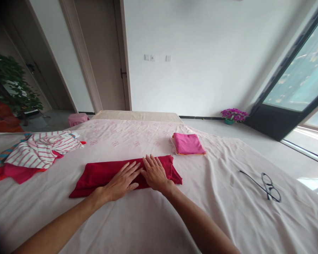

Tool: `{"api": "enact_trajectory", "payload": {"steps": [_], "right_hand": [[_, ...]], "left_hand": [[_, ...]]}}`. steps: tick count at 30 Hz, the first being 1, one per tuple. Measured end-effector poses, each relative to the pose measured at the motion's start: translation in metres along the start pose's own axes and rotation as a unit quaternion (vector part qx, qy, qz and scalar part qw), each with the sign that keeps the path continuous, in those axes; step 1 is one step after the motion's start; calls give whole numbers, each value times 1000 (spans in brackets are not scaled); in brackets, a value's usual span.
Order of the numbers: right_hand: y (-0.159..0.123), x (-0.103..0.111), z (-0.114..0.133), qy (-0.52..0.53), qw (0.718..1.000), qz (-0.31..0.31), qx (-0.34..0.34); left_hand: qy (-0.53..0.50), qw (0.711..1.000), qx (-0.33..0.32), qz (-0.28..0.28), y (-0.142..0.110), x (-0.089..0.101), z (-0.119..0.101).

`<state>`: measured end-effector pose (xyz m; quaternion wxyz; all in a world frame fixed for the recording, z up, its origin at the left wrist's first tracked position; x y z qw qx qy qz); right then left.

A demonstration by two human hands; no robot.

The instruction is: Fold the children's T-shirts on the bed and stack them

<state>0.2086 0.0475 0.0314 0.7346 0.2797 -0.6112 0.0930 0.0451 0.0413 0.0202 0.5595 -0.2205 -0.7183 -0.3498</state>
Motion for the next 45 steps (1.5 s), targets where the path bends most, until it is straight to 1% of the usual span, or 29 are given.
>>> {"api": "enact_trajectory", "payload": {"steps": [2,4,7,9,13,17,19,21,22,24,26,28,30,32,34,37,39,41,43,45], "right_hand": [[-2,-13,-11,-36,999,19,-9],[-6,-22,-25,-71,997,28,-26],[-13,-23,-40,-109,993,32,-41],[-19,-20,-45,-119,991,38,-50],[-27,-11,-58,-120,987,52,-92],[-28,-2,-70,-100,977,96,-161],[-22,6,-64,-98,975,81,-180],[-12,12,-45,-92,982,42,-158],[-7,13,-32,-82,987,27,-133],[1,11,-8,-48,995,21,-81],[6,8,4,-10,997,29,-70],[5,8,1,16,993,35,-111],[-1,12,-11,22,984,36,-173],[-8,16,-24,19,978,45,-201],[-14,19,-30,22,979,55,-194],[-20,20,-30,34,982,63,-176],[-22,21,-28,24,982,51,-179],[-23,24,-22,7,984,25,-174],[-21,24,-12,-6,991,4,-135],[-17,21,2,-11,998,3,-66]], "left_hand": [[15,1000,13,21,0,-12,5],[30,999,20,34,-4,-18,10],[41,998,37,38,-14,-16,19],[42,996,68,40,-24,-13,29],[51,984,168,30,-54,-7,66],[66,959,274,28,-85,-4,103],[80,933,350,18,-91,0,116],[96,910,403,4,-90,5,119],[105,906,410,-5,-86,7,117],[120,914,387,-18,-76,10,108],[129,926,355,-21,-70,9,100],[133,931,340,-19,-70,6,97],[134,932,336,-22,-73,3,98],[132,932,335,-31,-76,0,100],[132,931,338,-39,-77,-2,101],[131,931,339,-42,-77,-5,103],[124,932,338,-42,-76,-5,104],[106,935,335,-47,-77,-4,108],[87,932,346,-65,-81,1,114],[86,915,384,-86,-90,6,123]]}}
Point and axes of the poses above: each hand's wrist, its own y-axis towards the middle knuckle, its own x-axis out of the back of the hand, z = x × y, the point moved 5 cm from there along y, towards the middle knuckle, and after that the axes turned 7 degrees about x, right-handed, at the moved point
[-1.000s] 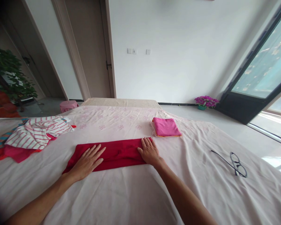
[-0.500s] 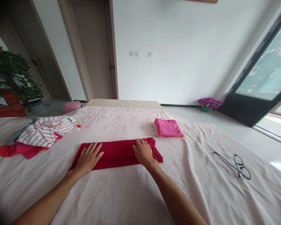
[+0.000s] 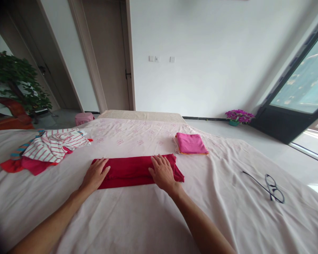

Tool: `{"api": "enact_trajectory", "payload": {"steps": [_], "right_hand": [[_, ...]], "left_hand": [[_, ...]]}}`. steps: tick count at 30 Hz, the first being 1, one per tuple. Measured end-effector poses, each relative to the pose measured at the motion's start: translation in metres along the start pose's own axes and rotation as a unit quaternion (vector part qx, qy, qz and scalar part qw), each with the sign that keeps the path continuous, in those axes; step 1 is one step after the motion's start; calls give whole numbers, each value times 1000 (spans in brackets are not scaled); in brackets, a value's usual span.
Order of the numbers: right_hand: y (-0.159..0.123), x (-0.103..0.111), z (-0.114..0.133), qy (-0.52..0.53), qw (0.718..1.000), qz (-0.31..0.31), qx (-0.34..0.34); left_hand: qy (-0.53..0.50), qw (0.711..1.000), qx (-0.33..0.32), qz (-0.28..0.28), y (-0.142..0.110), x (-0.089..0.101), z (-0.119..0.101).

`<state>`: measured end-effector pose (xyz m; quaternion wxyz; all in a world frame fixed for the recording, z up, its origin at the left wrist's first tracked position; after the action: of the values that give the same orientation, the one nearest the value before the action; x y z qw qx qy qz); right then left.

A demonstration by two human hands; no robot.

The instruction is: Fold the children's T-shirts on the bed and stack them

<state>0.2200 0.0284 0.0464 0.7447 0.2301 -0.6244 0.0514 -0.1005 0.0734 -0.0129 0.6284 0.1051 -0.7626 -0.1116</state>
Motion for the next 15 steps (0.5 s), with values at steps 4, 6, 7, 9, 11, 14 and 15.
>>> {"api": "enact_trajectory", "payload": {"steps": [4,6,7,9,11,14,15], "right_hand": [[2,-16,16,-7,997,22,74],[2,-27,13,-7,997,43,61],[2,-32,9,-7,997,52,53],[0,-40,3,-7,997,60,43],[-2,-43,-4,-6,997,57,44],[-2,-46,-13,-6,998,57,30],[-2,-46,-16,-8,998,59,22]], "left_hand": [[71,993,94,-7,-6,1,30],[103,990,98,-6,-11,0,40],[113,989,94,-8,-13,0,43],[123,988,89,-12,-16,2,47],[122,989,85,-10,-19,6,48],[113,990,88,0,-21,14,48],[110,990,93,5,-22,17,49]]}}
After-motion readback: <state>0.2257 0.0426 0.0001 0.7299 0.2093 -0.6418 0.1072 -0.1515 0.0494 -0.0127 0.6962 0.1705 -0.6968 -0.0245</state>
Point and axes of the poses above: each hand's wrist, its own y-axis towards the middle knuckle, its own x-axis out of the back of the hand, z = x × y, the point moved 5 cm from there along y, towards the middle knuckle, and after that the axes turned 7 degrees about x, right-handed, at the moved point
